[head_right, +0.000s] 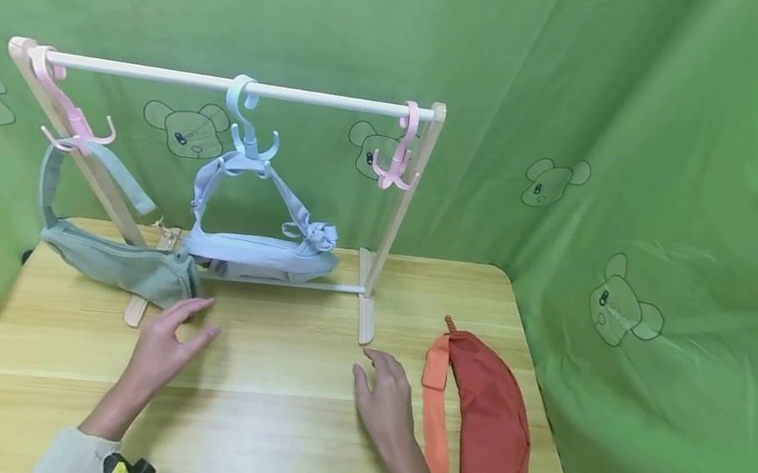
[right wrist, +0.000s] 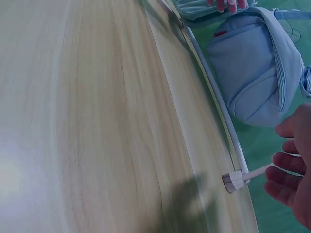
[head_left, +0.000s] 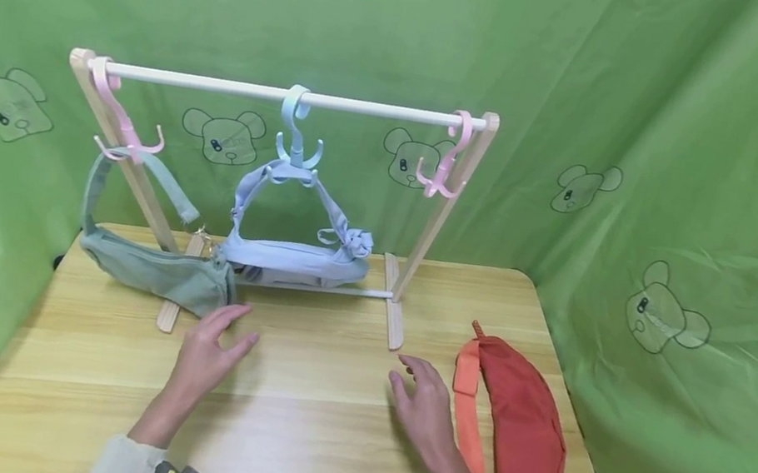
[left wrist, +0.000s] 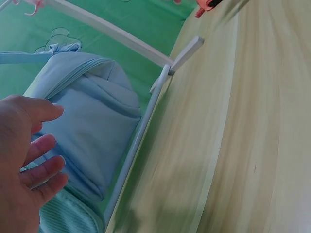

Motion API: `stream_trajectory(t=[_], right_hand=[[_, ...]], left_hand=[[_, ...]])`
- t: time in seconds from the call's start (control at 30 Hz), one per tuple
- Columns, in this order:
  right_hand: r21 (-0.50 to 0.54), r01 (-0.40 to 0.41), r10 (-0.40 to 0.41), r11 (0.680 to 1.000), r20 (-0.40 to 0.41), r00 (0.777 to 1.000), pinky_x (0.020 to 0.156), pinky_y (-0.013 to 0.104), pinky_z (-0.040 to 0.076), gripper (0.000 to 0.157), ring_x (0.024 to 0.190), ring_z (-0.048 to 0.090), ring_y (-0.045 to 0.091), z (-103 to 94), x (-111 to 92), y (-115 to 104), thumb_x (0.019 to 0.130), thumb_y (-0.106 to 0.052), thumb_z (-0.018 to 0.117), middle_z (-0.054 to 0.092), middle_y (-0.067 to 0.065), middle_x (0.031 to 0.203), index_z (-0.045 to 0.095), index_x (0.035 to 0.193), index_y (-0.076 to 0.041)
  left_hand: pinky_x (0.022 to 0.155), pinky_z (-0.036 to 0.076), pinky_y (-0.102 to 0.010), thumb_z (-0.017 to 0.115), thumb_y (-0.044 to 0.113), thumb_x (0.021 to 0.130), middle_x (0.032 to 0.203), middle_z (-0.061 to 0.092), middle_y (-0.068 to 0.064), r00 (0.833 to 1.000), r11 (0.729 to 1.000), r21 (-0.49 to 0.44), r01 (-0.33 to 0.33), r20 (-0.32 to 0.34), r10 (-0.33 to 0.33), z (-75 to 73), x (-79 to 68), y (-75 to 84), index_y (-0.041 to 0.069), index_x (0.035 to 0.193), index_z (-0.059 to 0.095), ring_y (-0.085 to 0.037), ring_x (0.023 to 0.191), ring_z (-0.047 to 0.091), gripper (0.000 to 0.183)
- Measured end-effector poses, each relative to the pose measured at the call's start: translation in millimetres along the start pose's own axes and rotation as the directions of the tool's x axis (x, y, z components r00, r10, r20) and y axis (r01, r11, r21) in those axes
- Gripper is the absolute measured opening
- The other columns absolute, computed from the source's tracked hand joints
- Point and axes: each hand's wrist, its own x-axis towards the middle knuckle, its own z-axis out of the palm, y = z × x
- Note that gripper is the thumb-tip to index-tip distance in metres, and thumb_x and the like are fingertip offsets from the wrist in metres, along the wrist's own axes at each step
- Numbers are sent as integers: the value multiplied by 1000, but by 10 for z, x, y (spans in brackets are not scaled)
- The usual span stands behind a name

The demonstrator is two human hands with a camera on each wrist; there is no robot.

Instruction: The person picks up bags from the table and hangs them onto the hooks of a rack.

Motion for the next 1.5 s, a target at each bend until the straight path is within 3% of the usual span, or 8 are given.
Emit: stream_trajectory(t=[0.33, 0.57, 1.0, 1.13, 1.27, 1.5], right_hand=[[-54, -35, 33, 998, -38, 999, 95, 52, 62, 36, 111, 70, 38, -51, -31, 139, 92, -12, 78, 72, 22, 123, 70, 125, 1], [-101, -97, 96, 990, -20, 995, 100, 57, 59, 40, 121, 65, 44, -132, -57, 244, 94, -16, 76, 69, 26, 128, 67, 128, 3], [-168, -158, 153, 973, -39, 987, 100, 63, 55, 49, 123, 61, 51, -201, -100, 486, 92, -14, 76, 64, 33, 133, 61, 132, 9], [-199, -170, 161, 965, -59, 985, 93, 59, 57, 39, 111, 63, 49, -237, -112, 550, 90, -13, 78, 67, 29, 118, 64, 120, 9], [-233, -166, 153, 958, -75, 985, 83, 54, 53, 31, 96, 60, 44, -279, -121, 598, 87, -11, 80, 63, 23, 102, 62, 106, 6], [-224, -232, 229, 947, -42, 973, 98, 63, 51, 52, 118, 58, 52, -361, -145, 670, 88, -11, 77, 63, 33, 125, 58, 129, 13]], left_hand=[[87, 64, -49, 89, 3, 75, 121, 73, -23, 999, 999, -13, -33, 30, 33, 132, -7, 48, -4, 121, 70, -39, 108, 71, 50], [88, 64, -49, 88, 6, 77, 124, 72, -22, 997, 999, -47, -20, 70, 23, 222, -32, 85, -1, 125, 70, -37, 110, 70, 51], [92, 63, -50, 88, 8, 78, 125, 72, -22, 992, 998, -56, 10, 126, -3, 417, -23, 140, 0, 126, 69, -38, 112, 70, 52], [91, 64, -50, 88, 12, 79, 126, 72, -19, 988, 998, -64, 12, 153, -2, 468, -20, 169, 2, 127, 69, -37, 113, 70, 52], [100, 59, -54, 89, 16, 79, 127, 72, -18, 984, 998, -66, -2, 179, 14, 509, -22, 202, 3, 128, 69, -38, 118, 68, 54], [110, 52, -57, 90, 19, 78, 130, 71, -17, 977, 997, -80, -10, 214, 27, 575, -37, 273, 4, 130, 68, -38, 124, 65, 58]])
